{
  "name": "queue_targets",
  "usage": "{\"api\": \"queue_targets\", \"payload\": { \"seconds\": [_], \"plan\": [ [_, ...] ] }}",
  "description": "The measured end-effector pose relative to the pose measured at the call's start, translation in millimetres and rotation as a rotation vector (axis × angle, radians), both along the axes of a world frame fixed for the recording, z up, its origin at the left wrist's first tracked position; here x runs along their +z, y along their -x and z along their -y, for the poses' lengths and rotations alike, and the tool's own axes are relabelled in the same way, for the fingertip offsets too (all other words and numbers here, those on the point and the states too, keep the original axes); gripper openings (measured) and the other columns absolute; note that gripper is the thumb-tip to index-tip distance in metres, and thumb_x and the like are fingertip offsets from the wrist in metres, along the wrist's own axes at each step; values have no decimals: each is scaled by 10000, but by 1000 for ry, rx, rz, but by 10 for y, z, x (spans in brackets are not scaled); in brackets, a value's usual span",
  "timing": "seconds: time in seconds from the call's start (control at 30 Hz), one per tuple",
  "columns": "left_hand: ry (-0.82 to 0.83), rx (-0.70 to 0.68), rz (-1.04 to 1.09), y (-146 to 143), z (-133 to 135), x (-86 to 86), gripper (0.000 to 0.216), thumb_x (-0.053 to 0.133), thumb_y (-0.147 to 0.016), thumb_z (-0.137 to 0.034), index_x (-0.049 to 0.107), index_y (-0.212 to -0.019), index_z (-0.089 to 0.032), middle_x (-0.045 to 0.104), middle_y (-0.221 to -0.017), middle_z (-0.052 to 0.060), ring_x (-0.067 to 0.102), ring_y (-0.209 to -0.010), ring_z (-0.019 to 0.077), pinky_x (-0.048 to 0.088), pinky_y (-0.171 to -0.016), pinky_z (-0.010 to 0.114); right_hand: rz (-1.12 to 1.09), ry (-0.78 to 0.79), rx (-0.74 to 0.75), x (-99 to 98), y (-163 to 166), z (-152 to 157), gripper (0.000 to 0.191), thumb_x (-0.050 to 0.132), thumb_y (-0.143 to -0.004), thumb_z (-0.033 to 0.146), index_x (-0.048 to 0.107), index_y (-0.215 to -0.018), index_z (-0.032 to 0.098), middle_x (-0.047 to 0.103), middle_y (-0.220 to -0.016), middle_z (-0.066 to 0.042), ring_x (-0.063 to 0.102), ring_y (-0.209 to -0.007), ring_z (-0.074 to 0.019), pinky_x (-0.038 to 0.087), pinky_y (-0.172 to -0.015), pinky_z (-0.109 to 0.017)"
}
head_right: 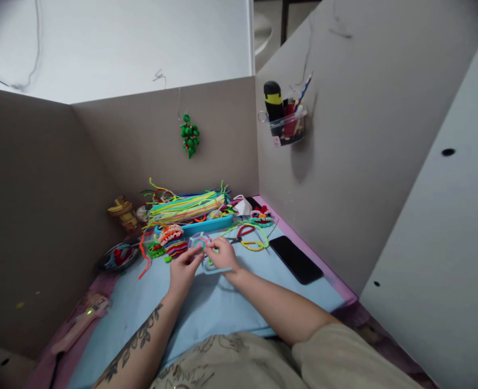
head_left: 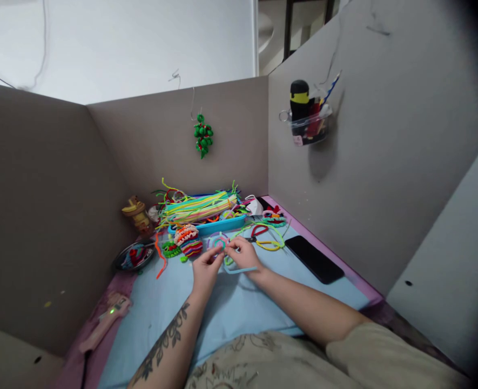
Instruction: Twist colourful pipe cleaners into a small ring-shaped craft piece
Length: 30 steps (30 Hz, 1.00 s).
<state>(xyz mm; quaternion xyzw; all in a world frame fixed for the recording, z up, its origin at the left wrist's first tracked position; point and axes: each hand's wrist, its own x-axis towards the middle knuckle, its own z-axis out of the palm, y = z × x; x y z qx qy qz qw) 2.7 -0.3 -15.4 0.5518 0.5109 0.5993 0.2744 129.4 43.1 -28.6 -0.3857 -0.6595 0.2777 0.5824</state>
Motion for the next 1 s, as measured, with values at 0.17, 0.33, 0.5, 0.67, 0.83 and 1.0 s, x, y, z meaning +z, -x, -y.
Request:
{"api": "queue_targets", "payload": {
  "seconds": [0.17, 0.33, 0.5, 0.67, 0.83, 1.0],
  "plan": [
    [-15, -14, -68, 16, -11, -49, 293, 672, -653, -345, 718, -886, -175, 665, -695, 35, 496, -542, 115, 420, -535, 233, 36, 7, -7, -50, -2, -76, 125, 605, -680, 198, 574, -562, 173, 523, -632, 0, 506, -646, -136, 401, -623, -258],
    [-8, -102, -9, 38, -46, -91, 316, 641, -691, -350, 702, -926, -148, 672, -714, 55, 540, -580, 130, 436, -546, 235, 70, 27, 74, -68, -26, -116, 241, 582, -712, 228, 493, -494, 173, 460, -571, 15, 463, -600, -127, 364, -586, -251],
    [76, -193, 131, 35, -71, -75, 358, 678, -657, -341, 687, -949, -134, 644, -647, 32, 505, -522, 102, 423, -497, 219, 40, 57, 92, -48, -33, -108, 218, 584, -712, 237, 510, -518, 174, 481, -588, 8, 472, -601, -130, 371, -588, -254],
    [71, -96, 238, 80, -112, -59, 373, 696, -640, -333, 684, -961, -143, 643, -659, 19, 492, -524, 87, 413, -513, 213, 10, -50, 75, 21, -18, 3, 150, 558, -672, 124, 607, -801, 183, 558, -799, -22, 513, -714, -142, 420, -663, -266],
    [49, -51, 270, 118, -156, -85, 369, 709, -624, -321, 686, -944, -141, 679, -766, 51, 528, -579, 106, 424, -555, 229, 142, -80, 280, 61, -4, 145, 201, 587, -694, 150, 600, -889, 196, 593, -821, -17, 551, -765, -147, 437, -699, -268],
    [68, -13, 325, 118, -175, -100, 312, 731, -593, -318, 678, -839, -133, 671, -727, 43, 537, -571, 107, 404, -531, 216, 148, -112, 260, 74, 10, 222, 71, 580, -737, 189, 627, -790, 192, 626, -757, -24, 570, -724, -147, 439, -703, -273]
  ]
}}
